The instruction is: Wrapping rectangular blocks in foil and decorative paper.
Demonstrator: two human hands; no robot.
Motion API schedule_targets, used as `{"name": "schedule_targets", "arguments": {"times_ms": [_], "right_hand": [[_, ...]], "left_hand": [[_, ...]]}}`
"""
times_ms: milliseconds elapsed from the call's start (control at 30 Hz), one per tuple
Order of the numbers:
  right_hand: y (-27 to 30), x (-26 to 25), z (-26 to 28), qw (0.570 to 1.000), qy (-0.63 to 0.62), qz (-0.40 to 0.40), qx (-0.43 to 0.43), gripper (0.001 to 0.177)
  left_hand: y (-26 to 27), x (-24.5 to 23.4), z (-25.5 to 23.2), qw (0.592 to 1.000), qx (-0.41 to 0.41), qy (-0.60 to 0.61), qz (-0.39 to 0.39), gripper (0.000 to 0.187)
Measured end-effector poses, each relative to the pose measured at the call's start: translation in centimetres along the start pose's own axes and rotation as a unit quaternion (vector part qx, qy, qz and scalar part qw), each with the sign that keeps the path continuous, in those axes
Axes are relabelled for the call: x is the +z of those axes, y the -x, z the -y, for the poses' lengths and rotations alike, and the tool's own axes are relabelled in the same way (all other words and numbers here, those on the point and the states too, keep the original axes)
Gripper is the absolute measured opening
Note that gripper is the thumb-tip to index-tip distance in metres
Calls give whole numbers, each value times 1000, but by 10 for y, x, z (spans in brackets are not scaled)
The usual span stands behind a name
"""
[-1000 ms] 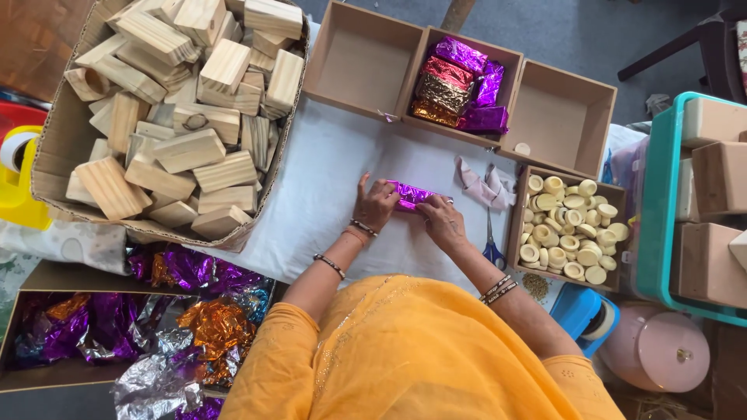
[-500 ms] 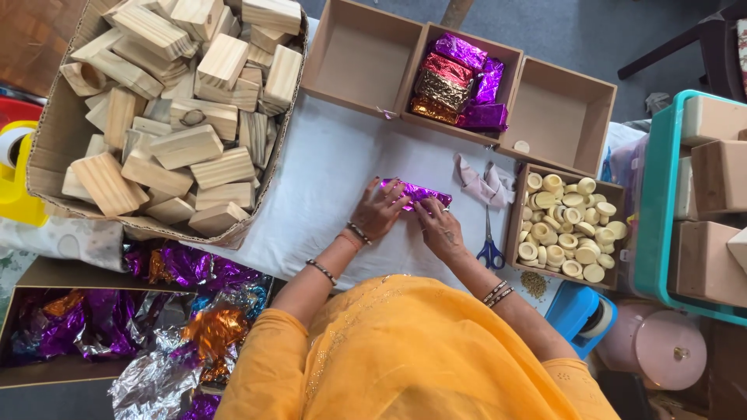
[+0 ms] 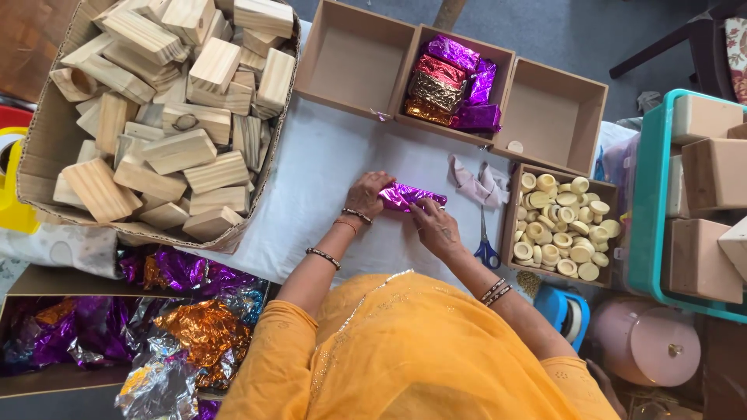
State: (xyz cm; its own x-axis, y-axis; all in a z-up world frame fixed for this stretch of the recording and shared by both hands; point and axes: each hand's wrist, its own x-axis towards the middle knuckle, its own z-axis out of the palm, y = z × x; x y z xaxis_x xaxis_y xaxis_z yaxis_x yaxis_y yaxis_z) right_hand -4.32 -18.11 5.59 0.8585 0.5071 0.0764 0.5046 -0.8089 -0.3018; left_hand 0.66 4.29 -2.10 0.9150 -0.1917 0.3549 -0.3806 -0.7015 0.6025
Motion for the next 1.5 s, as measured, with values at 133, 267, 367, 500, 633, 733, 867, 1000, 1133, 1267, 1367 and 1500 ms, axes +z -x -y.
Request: {"name": "schedule_targets", "arguments": {"times_ms": [133,267,367,500,633,733,867,1000,1133,1267,1367,1500], "right_hand": [[0,5,-3,1000,11,-18,-15,48],[0,7,-5,1000,9,-13,-12,47],[0,6,-5,1000,10,-21,-19,48],[0,4,-4,1000,9,-6,-11,51],[2,5,-2,1000,-9,-24,-15,51],[3,5,-1,999,-21,-28,-11,49],[9,9,-4,1000,-10,-14,-22,51],[23,10,1,998,12,-27,-47,50],[26,9,-5,999,-2,-39,-33,39],[12,2,-6,995,13,-93,-20,46],[3,1,-7,995,28,-95,-21,51],[-3,9,-8,993,0,-117,0,63]], "left_hand": [[-3,-8,2,999,-7,29,-17,34],[-2,-19,10,999,-19,-28,-23,17],[3,-29,18,998,-26,-29,-46,12],[6,-42,17,981,-135,-65,-123,5],[-5,-59,-42,990,41,-64,-118,27],[-2,-39,-60,991,127,-47,-9,37],[18,14,-37,979,156,-112,62,41],[23,27,-31,972,151,-174,39,30],[20,31,-29,971,148,-185,42,28],[20,30,-29,970,145,-191,31,26],[15,26,-30,971,142,-186,38,27],[11,26,-24,975,128,-171,68,32]]}}
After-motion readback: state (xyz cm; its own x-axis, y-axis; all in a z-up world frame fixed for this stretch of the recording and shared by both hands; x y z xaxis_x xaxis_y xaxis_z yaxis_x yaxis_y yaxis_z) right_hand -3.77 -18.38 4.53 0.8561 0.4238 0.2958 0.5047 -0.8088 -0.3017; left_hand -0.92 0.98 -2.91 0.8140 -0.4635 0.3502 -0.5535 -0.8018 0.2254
